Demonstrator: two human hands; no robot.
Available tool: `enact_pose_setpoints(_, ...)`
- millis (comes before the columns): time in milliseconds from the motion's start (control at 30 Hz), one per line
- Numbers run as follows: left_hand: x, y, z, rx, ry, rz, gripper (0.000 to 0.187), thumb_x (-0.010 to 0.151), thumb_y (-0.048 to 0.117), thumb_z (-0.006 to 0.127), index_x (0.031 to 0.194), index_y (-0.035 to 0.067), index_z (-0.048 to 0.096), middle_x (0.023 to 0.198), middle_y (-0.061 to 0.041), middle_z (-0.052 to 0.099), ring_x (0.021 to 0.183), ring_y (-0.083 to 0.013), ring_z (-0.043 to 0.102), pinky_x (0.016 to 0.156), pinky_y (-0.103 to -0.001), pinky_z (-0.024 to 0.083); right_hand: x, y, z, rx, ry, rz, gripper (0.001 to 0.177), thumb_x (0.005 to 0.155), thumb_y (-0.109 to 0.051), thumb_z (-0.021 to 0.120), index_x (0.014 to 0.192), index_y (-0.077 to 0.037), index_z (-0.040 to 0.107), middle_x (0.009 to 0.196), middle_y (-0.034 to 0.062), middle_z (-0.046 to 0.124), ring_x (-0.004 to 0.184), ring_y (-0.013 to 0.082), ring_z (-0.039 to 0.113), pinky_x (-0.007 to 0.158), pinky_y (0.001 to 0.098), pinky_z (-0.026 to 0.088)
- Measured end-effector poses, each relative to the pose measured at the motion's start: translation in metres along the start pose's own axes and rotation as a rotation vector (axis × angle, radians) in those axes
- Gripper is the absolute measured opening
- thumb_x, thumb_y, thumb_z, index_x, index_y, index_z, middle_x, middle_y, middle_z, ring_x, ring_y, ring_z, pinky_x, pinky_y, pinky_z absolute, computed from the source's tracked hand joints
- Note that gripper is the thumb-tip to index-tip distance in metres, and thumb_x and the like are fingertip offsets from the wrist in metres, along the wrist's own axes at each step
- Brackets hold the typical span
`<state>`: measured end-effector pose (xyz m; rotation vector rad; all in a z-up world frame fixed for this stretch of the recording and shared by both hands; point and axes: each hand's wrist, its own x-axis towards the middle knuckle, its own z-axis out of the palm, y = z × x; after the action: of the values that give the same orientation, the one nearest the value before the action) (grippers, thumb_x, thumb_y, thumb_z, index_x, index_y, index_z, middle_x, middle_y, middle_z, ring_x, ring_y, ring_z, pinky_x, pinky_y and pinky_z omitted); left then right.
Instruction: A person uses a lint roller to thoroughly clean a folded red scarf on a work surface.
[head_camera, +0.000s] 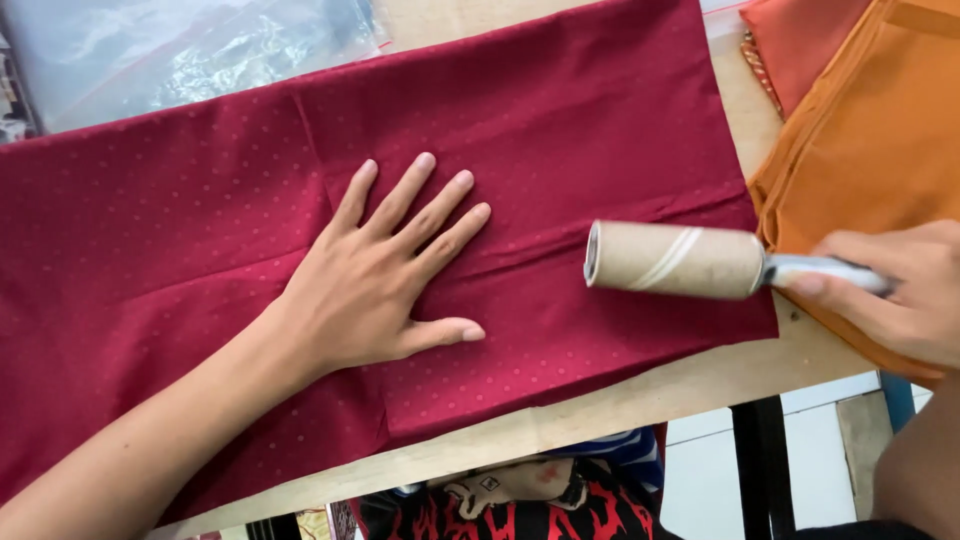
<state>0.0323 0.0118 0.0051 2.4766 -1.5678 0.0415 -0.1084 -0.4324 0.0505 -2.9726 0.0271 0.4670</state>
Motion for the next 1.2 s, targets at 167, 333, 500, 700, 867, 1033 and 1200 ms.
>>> enact_pose_setpoints(167, 0.001, 0.001, -0.001, 0.009, -0.013, -0.003, 0.106, 0.088, 0.089, 0.039, 0.162, 0.014, 0.038, 0.168, -0.013, 0.036, 0.157, -0.0381, 0.022, 0.124, -0.062, 0.015, 0.007, 0.021, 0.026, 0.110, 0.249, 0.120, 0.043, 0.116, -0.033, 0.064, 0.086, -0.003, 0.064, 0.060, 0.0092, 0.045, 0.056, 0.0220, 0.041, 0.059, 0.0379, 0.032)
enact_pose_setpoints(333, 0.000, 0.002, -0.001, 0.011, -0.012, -0.009, 0.107, 0.087, 0.090, 0.041, 0.162, 0.013, 0.039, 0.168, -0.013, 0.036, 0.157, -0.0372, 0.022, 0.124, -0.062, 0.016, -0.006, 0.044, 0.050, 0.057, 0.483, 0.211, 0.049, 0.149, -0.022, 0.067, 0.111, 0.008, 0.059, 0.090, 0.0172, 0.052, 0.078, 0.0287, 0.051, 0.070, 0.0413, 0.037)
enact_pose_setpoints(500, 0.002, 0.002, -0.004, 0.028, -0.014, -0.002, 0.109, 0.084, 0.091, 0.044, 0.161, 0.013, 0.042, 0.167, -0.012, 0.038, 0.157, -0.0369, 0.024, 0.122, -0.064, 0.020, -0.051, -0.008, 0.034, 0.295, 0.262, 0.289, 0.044, 0.116, -0.037, 0.051, 0.100, 0.002, 0.062, 0.067, 0.0086, 0.043, 0.058, 0.0220, 0.038, 0.055, 0.0381, 0.028)
enact_pose_setpoints(700, 0.003, 0.003, -0.004, 0.026, -0.024, -0.001, 0.112, 0.083, 0.091, 0.047, 0.162, 0.011, 0.041, 0.168, -0.013, 0.038, 0.157, -0.0373, 0.023, 0.123, -0.064, 0.018, -0.062, -0.017, 0.035, 0.134, 0.285, 0.013, 0.020, 0.096, -0.033, 0.074, 0.091, -0.014, 0.071, 0.066, 0.0013, 0.060, 0.057, 0.0176, 0.053, 0.061, 0.0334, 0.041)
enact_pose_setpoints(867, 0.002, 0.005, -0.004, 0.001, -0.033, -0.003, 0.115, 0.082, 0.091, 0.046, 0.163, 0.009, 0.039, 0.169, -0.014, 0.037, 0.157, -0.0382, 0.021, 0.123, -0.064, 0.015, -0.061, 0.048, 0.039, 0.218, -0.081, -0.161, 0.040, 0.064, -0.055, 0.079, 0.088, -0.024, 0.084, 0.071, -0.0100, 0.084, 0.049, 0.0065, 0.075, 0.046, 0.0246, 0.056)
enact_pose_setpoints(1033, 0.003, 0.008, -0.007, -0.003, -0.076, 0.008, 0.126, 0.076, 0.095, 0.048, 0.163, 0.005, 0.035, 0.170, -0.018, 0.032, 0.157, -0.0422, 0.016, 0.118, -0.074, 0.014, -0.039, 0.023, 0.019, 0.102, 0.015, -0.033, 0.030, 0.083, -0.047, 0.066, 0.098, -0.026, 0.082, 0.057, -0.0040, 0.072, 0.043, 0.0136, 0.058, 0.048, 0.0307, 0.042)
enact_pose_setpoints(1200, 0.004, 0.022, -0.015, -0.187, -0.061, 0.184, 0.102, 0.094, 0.082, 0.043, 0.164, 0.008, 0.031, 0.170, -0.017, 0.031, 0.156, -0.0431, 0.010, 0.118, -0.073, -0.004, -0.023, -0.008, 0.005, 0.193, 0.143, -0.091, 0.035, 0.093, -0.037, 0.067, 0.098, -0.005, 0.080, 0.070, 0.0045, 0.072, 0.055, 0.0178, 0.061, 0.049, 0.0306, 0.039)
